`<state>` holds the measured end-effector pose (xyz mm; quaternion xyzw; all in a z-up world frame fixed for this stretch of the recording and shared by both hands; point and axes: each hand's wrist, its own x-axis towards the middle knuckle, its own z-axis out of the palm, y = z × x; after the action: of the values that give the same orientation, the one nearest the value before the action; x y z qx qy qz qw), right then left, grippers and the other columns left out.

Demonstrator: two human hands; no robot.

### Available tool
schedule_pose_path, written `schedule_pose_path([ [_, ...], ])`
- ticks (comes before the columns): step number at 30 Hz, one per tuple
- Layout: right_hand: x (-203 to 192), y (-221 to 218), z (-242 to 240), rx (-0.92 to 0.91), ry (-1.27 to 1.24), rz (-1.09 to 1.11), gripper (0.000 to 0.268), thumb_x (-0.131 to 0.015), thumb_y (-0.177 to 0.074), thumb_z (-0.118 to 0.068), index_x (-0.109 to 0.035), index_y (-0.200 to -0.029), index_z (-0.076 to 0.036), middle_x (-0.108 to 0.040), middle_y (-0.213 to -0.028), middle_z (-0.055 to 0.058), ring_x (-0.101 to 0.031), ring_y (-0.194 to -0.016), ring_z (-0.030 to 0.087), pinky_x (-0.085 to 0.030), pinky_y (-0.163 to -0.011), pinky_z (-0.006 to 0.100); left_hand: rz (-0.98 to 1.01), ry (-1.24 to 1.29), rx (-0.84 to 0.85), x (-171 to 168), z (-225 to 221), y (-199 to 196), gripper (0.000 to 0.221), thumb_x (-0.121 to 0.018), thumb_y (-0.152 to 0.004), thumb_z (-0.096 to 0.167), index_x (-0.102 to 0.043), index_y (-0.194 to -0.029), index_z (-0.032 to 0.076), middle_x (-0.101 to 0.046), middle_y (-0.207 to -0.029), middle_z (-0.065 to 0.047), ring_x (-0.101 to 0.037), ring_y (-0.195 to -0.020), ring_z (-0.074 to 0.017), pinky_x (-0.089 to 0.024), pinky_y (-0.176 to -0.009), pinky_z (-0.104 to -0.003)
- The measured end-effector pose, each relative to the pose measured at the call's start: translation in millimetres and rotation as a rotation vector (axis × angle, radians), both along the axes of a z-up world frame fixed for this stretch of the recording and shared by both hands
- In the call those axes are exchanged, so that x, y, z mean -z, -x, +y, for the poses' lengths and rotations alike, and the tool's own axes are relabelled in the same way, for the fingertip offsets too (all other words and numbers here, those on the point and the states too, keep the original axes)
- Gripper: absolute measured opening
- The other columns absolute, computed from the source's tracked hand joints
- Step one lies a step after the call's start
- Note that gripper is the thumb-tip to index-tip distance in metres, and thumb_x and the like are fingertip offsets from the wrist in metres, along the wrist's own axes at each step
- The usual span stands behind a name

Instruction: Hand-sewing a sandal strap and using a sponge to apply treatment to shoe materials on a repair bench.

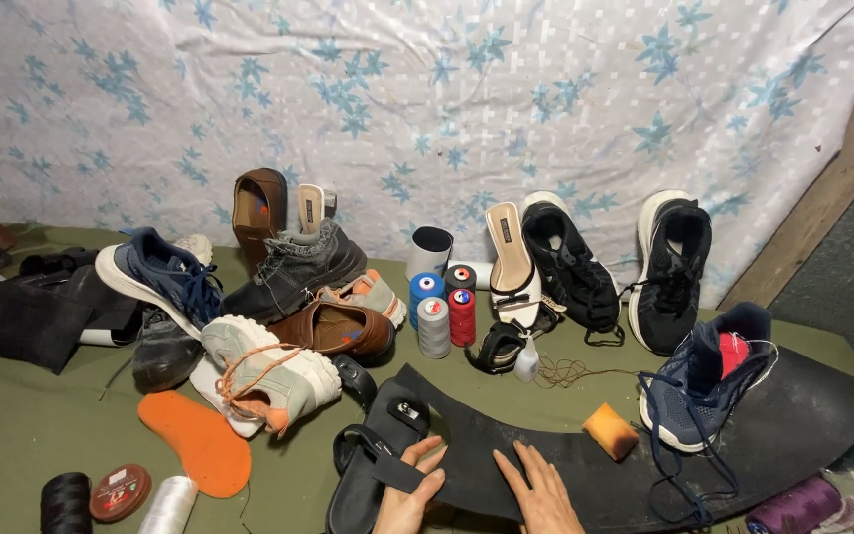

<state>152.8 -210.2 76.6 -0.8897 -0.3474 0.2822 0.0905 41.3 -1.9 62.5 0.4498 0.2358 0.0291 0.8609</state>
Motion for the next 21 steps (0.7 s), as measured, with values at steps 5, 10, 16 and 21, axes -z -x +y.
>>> schedule_pose_path([
  [5, 27, -7, -7, 0.060, -0.122, 0.026, 0.087, -0.063, -0.097, -0.019, -0.013, -0.164, -0.041, -0.006, -0.172, -0.005, -0.002, -0.161, 0.024, -0.009, -0.129, 0.052, 0.092, -0.023, -0.006, -18, -2, 4, 0.063, -0.070, -0.091, 0.031, -0.052, -0.149, 0.020, -0.047, -0.159, -0.015, -0.052, -0.144, -0.0383, -0.050, -0.121, -0.057],
  [10, 46, -13, -13, 0.221, -0.473, -0.013, 0.108, -0.042, -0.072, 0.019, -0.024, -0.163, -0.036, -0.026, -0.167, -0.002, -0.028, -0.153, 0.026, -0.032, -0.118, 0.050, 0.201, 0.206, -0.241, -68, -9, 17, 0.057, -0.064, -0.094, 0.012, -0.052, -0.149, 0.005, -0.064, -0.147, -0.023, -0.062, -0.129, -0.0448, -0.056, -0.110, -0.058],
  [16, 21, -1, 2, 0.055, -0.058, -0.053, 0.100, -0.051, -0.088, 0.001, -0.004, -0.165, -0.043, -0.005, -0.171, -0.001, -0.007, -0.159, 0.025, -0.013, -0.129, 0.049, 0.201, 0.152, -0.361, -50, 8, 18, 0.046, -0.060, -0.098, 0.009, -0.058, -0.141, -0.006, -0.067, -0.138, -0.031, -0.065, -0.116, -0.0450, -0.057, -0.101, -0.057],
  [21, 27, 3, 4, -0.010, 0.083, -0.076, 0.117, -0.047, -0.075, -0.101, 0.001, -0.165, -0.044, 0.003, -0.173, -0.002, 0.003, -0.160, 0.025, -0.005, -0.130, 0.051, 0.211, 0.054, -0.292, -54, 8, 17, 0.051, -0.060, -0.098, 0.013, -0.056, -0.146, -0.002, -0.070, -0.137, -0.027, -0.067, -0.115, -0.0440, -0.060, -0.100, -0.057],
])
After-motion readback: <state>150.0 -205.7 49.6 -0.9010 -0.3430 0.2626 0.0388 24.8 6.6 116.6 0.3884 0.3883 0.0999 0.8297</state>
